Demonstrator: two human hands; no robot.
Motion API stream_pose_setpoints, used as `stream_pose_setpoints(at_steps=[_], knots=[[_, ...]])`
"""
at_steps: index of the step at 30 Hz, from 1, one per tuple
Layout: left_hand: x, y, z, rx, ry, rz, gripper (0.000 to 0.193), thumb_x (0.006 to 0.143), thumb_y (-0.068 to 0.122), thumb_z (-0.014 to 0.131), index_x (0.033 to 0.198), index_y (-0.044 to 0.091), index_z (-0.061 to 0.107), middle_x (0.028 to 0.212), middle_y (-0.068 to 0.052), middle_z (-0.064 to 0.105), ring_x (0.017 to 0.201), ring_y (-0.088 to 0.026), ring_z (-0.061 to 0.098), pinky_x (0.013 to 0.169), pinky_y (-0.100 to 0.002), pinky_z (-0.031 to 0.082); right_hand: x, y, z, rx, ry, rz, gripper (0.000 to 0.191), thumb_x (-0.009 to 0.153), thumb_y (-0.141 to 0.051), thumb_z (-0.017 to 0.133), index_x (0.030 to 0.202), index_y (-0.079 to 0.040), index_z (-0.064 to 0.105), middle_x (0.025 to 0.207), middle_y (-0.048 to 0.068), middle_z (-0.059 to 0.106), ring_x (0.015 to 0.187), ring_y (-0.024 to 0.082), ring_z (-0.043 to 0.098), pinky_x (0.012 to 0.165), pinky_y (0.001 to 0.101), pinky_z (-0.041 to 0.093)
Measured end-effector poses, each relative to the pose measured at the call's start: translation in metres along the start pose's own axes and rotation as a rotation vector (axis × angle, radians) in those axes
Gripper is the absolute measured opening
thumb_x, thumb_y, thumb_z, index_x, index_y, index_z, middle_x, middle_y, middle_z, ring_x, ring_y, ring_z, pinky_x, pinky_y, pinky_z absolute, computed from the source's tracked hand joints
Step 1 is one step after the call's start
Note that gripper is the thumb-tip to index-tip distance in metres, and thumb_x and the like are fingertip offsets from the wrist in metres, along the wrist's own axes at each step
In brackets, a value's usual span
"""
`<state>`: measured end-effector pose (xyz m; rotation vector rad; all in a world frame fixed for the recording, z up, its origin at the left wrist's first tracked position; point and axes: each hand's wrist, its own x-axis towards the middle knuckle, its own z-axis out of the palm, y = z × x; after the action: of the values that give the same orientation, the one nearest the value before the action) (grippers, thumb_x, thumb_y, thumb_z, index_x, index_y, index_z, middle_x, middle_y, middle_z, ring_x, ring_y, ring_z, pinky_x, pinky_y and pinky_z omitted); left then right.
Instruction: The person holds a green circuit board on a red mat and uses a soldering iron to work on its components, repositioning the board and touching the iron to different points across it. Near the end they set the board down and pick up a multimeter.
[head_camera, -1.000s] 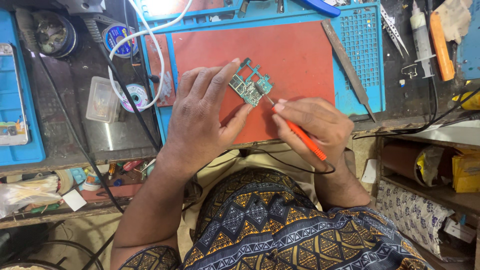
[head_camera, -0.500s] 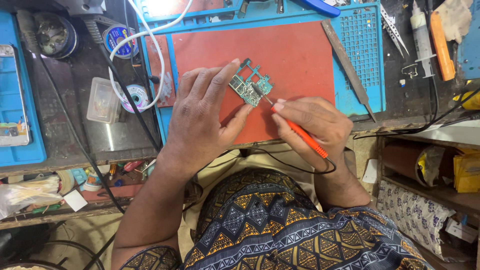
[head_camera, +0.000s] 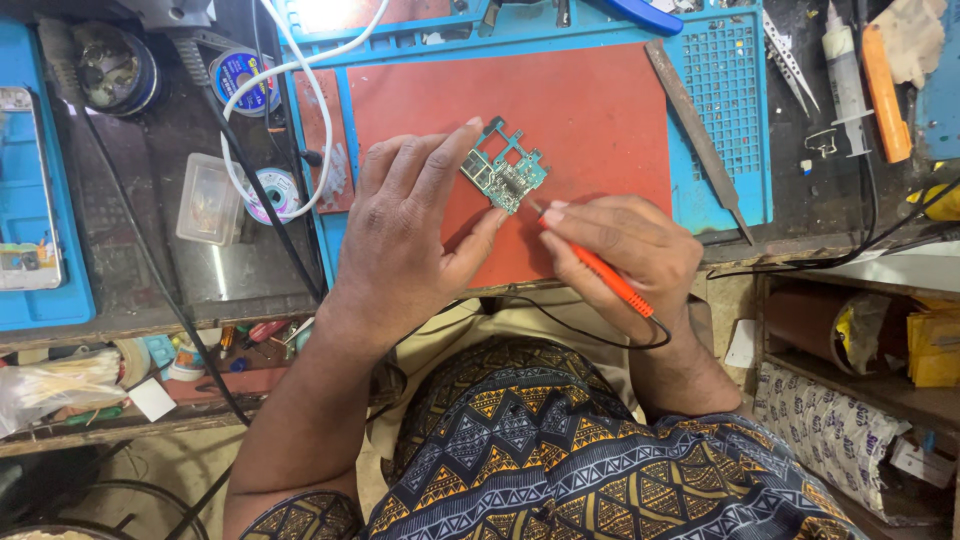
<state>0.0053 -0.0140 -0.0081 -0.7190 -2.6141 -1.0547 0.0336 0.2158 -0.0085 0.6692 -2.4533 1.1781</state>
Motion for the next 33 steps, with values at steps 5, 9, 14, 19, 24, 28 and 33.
stream_pose_setpoints(at_steps=[5,9,14,19,24,28,33], knots=[[0.000,0.000,0.000,-0.003,0.003,-0.001,0.073,0.091,0.019,0.084,0.151,0.004,0.046,0.131,-0.014,0.058,0.123,-0.034,0.053,0.109,-0.046,0.045,0.001,0.000,-0.001,0.001,-0.014,-0.006,0.026,0.086,0.002,0.083,0.111,-0.001,0.076,0.104,0.012,0.077,0.096,0.027,0.075,0.087,0.0355,0.061],[0.000,0.001,0.001,-0.005,0.002,-0.003,0.072,0.091,0.020,0.084,0.151,0.004,0.046,0.129,-0.014,0.058,0.123,-0.034,0.053,0.108,-0.046,0.045,0.001,-0.001,-0.001,-0.025,-0.004,0.003,0.025,0.086,0.002,0.083,0.109,-0.001,0.076,0.105,0.013,0.077,0.096,0.028,0.075,0.087,0.0349,0.060],[0.001,0.003,0.000,0.005,-0.001,-0.009,0.073,0.092,0.022,0.084,0.151,0.003,0.046,0.128,-0.014,0.058,0.121,-0.034,0.054,0.107,-0.046,0.045,-0.006,-0.002,-0.005,0.020,0.061,0.084,0.023,0.091,0.002,0.081,0.113,0.000,0.074,0.109,0.014,0.076,0.095,0.025,0.076,0.086,0.0319,0.060],[0.004,0.008,-0.002,0.017,-0.031,-0.049,0.078,0.087,0.032,0.088,0.148,0.003,0.048,0.115,-0.012,0.059,0.113,-0.035,0.054,0.102,-0.048,0.045,-0.021,0.007,-0.010,0.109,0.189,0.198,0.019,0.098,-0.003,0.078,0.116,0.002,0.073,0.104,0.016,0.076,0.092,0.021,0.075,0.083,0.0289,0.059],[0.007,0.013,-0.004,-0.015,-0.052,-0.042,0.078,0.087,0.028,0.087,0.150,0.004,0.047,0.112,-0.011,0.058,0.112,-0.034,0.053,0.103,-0.047,0.044,-0.036,0.015,-0.013,0.292,0.235,0.336,0.020,0.102,-0.008,0.073,0.118,0.003,0.073,0.099,0.015,0.076,0.079,0.016,0.074,0.072,0.0250,0.061],[0.006,0.015,-0.002,0.045,0.029,0.030,0.077,0.084,0.016,0.082,0.149,0.002,0.042,0.135,-0.018,0.058,0.128,-0.039,0.051,0.112,-0.048,0.043,-0.035,0.016,-0.017,0.353,0.184,0.334,0.021,0.104,-0.009,0.070,0.121,0.002,0.072,0.102,0.014,0.077,0.087,0.017,0.076,0.079,0.0273,0.063],[0.001,0.009,0.002,0.021,-0.013,-0.008,0.077,0.091,0.020,0.083,0.153,0.003,0.042,0.129,-0.012,0.060,0.124,-0.034,0.053,0.111,-0.047,0.042,-0.023,0.003,-0.019,0.120,0.077,0.200,0.019,0.098,0.000,0.075,0.117,0.001,0.073,0.103,0.014,0.077,0.085,0.020,0.076,0.075,0.0264,0.059]])
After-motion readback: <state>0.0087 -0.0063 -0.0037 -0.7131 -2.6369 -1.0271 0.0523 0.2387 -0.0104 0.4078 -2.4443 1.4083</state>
